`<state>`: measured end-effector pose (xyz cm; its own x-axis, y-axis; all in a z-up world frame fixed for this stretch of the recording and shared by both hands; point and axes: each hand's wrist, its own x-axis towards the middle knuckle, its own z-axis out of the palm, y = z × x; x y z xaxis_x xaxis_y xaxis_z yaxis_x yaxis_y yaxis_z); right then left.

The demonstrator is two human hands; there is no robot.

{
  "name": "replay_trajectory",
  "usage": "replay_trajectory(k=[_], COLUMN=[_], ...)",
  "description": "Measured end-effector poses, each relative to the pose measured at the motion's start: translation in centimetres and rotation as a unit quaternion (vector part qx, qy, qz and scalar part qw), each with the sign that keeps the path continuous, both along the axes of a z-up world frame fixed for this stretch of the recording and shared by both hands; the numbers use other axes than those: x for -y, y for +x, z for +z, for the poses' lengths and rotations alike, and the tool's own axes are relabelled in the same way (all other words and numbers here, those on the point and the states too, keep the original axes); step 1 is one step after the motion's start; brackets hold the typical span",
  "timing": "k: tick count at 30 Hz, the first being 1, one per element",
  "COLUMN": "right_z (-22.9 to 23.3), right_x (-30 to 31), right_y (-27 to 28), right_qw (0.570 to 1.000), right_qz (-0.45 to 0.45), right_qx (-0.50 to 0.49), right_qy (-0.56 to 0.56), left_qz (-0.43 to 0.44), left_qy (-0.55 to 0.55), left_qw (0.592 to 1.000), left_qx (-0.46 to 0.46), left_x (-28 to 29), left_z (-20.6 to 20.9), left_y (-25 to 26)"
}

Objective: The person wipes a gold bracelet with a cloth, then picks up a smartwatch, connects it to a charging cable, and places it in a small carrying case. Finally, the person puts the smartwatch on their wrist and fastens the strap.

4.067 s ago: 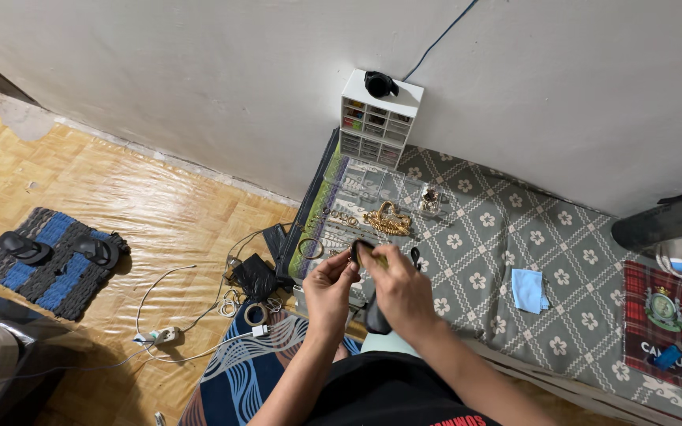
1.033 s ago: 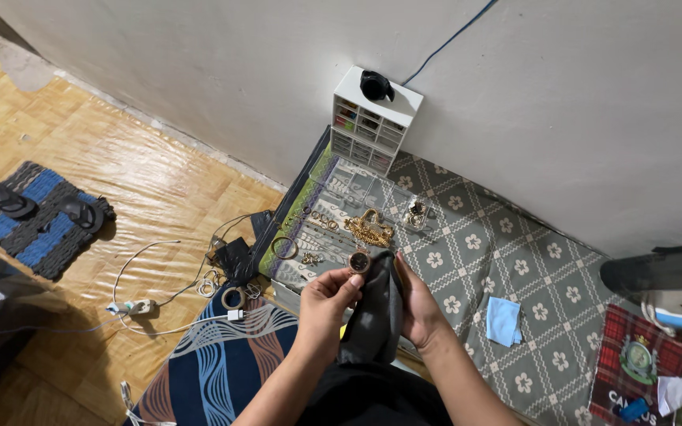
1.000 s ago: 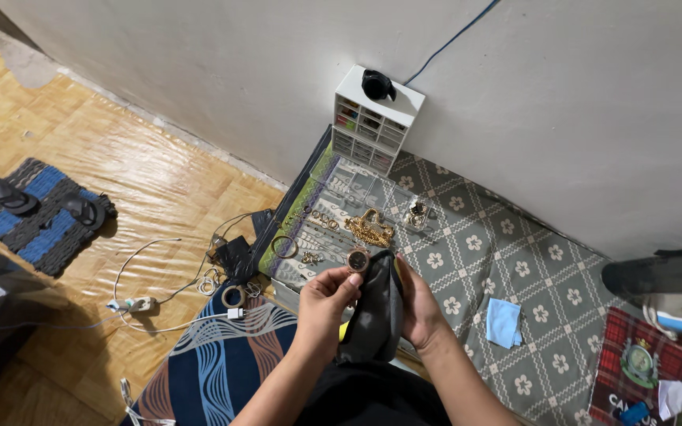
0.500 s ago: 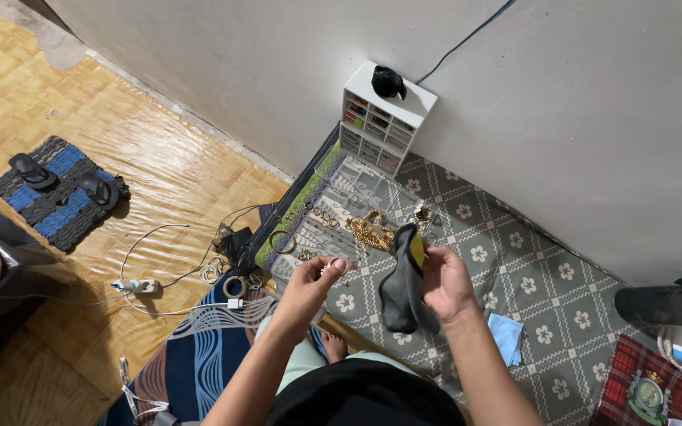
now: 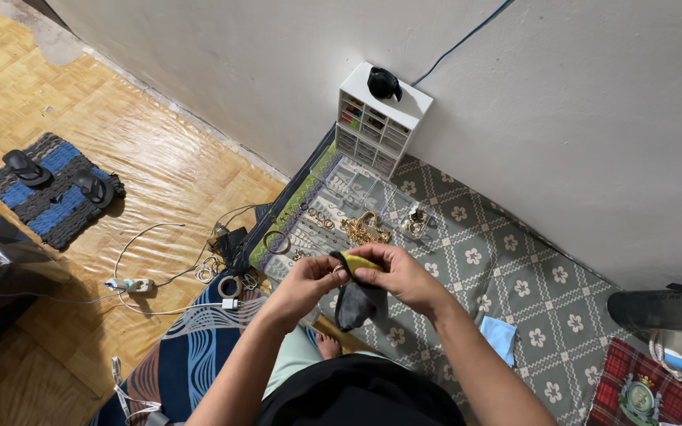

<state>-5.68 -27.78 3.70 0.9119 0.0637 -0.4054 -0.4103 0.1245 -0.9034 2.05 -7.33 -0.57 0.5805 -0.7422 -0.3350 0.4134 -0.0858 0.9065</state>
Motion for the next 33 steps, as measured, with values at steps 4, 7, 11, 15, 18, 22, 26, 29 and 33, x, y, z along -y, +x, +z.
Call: replay_trajectory(k=[4, 7, 11, 15, 18, 22, 26, 29, 33], right_z=[0.1, -1.1, -2.6, -3.5, -3.5, -3.2, -2.6, -2.4, -2.5], right_x=[1.0, 2.1, 3.3, 4.7, 5.5, 5.9, 6.2, 6.0, 5.4], right_y=[0.3, 0.4, 0.1, -0.5, -1.0, -1.2, -1.3, -1.4, -1.6], right_qw=[0.994, 0.986, 0.981, 0.982, 0.984, 0.985, 0.986, 0.988, 0.994], right_qz=[0.106, 0.160, 0.190, 0.187, 0.175, 0.173, 0.169, 0.152, 0.102], right_qx=[0.003, -0.012, -0.011, -0.027, -0.016, -0.022, -0.013, -0.005, -0.011], right_qy=[-0.034, -0.040, -0.044, -0.015, -0.023, -0.004, 0.006, -0.002, -0.034], left_qz=[-0.064, -0.100, -0.127, -0.140, -0.136, -0.129, -0.113, -0.105, -0.107], left_qy=[0.074, 0.117, 0.140, 0.118, 0.119, 0.082, 0.108, 0.094, 0.086], left_qw=[0.995, 0.985, 0.977, 0.977, 0.979, 0.987, 0.986, 0.989, 0.989], left_qx=[0.037, 0.076, 0.103, 0.106, 0.094, 0.045, 0.060, 0.052, 0.061], left_x=[-0.3, 0.0, 0.2, 0.3, 0.1, -0.4, -1.0, -1.8, -2.3], left_z=[1.2, 2.4, 3.6, 3.7, 3.3, 2.6, 2.0, 1.7, 1.6], left_y=[0.9, 1.7, 2.4, 2.9, 3.1, 3.5, 4.2, 4.9, 5.2])
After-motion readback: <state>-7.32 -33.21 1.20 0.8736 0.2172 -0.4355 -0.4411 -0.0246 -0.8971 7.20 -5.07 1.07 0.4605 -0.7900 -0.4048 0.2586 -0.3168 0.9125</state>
